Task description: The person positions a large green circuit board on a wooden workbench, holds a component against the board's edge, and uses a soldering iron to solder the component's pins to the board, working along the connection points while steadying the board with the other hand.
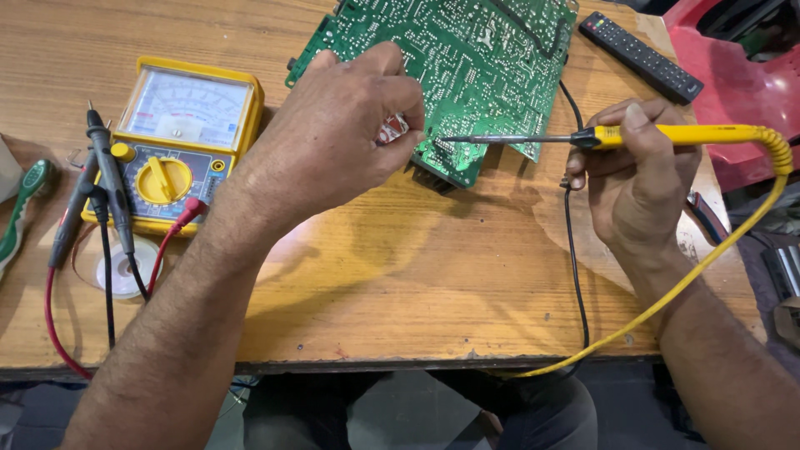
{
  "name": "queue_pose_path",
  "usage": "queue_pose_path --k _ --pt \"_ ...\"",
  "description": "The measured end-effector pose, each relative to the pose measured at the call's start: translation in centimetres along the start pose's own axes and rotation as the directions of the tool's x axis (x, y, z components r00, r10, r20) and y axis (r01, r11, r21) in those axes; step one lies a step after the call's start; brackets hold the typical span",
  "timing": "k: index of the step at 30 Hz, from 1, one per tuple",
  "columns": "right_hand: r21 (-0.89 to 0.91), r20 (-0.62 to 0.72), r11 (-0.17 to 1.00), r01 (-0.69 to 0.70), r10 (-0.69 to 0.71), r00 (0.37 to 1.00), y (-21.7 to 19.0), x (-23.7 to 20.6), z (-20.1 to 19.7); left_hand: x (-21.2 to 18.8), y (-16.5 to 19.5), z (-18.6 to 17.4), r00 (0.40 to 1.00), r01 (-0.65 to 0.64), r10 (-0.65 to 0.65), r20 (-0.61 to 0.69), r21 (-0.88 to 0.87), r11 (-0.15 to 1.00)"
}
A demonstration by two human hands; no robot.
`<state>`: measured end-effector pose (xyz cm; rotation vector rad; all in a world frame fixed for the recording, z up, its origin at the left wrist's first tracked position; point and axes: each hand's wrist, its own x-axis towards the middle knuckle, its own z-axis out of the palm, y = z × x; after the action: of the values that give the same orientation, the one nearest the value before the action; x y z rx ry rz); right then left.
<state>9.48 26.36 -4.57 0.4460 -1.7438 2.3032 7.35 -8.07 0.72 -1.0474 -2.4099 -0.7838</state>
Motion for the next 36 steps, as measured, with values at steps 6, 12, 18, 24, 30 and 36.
queue_pose_path --k 6,12,18,24,30,36 --pt "-0.001 0.002 1.000 0.008 -0.008 1.000 0.27 0.00 -0.17 -0.01 0.00 0.17 1.000 0.003 -0.003 0.002 0.017 1.000" --pt "-0.002 -0.002 1.000 0.001 -0.001 1.000 0.25 -0.02 -0.08 -0.03 -0.05 0.11 1.000 -0.011 0.011 -0.004 0.017 1.000" --pt "-0.002 0.001 1.000 0.005 -0.005 1.000 0.22 -0.01 0.00 -0.01 -0.03 0.06 1.000 -0.003 0.003 0.001 0.009 1.000" --pt "-0.006 0.005 1.000 0.005 -0.005 1.000 0.21 0.02 -0.04 0.05 -0.07 -0.03 1.000 -0.018 0.018 -0.004 0.006 1.000" --pt "-0.008 -0.002 1.000 0.008 -0.008 1.000 0.27 0.03 -0.05 -0.05 -0.09 0.02 1.000 -0.012 0.012 -0.006 0.004 1.000" --pt "-0.022 0.006 1.000 0.010 -0.010 1.000 0.07 0.00 0.03 -0.12 -0.05 0.08 1.000 -0.010 0.010 -0.014 0.008 1.000"
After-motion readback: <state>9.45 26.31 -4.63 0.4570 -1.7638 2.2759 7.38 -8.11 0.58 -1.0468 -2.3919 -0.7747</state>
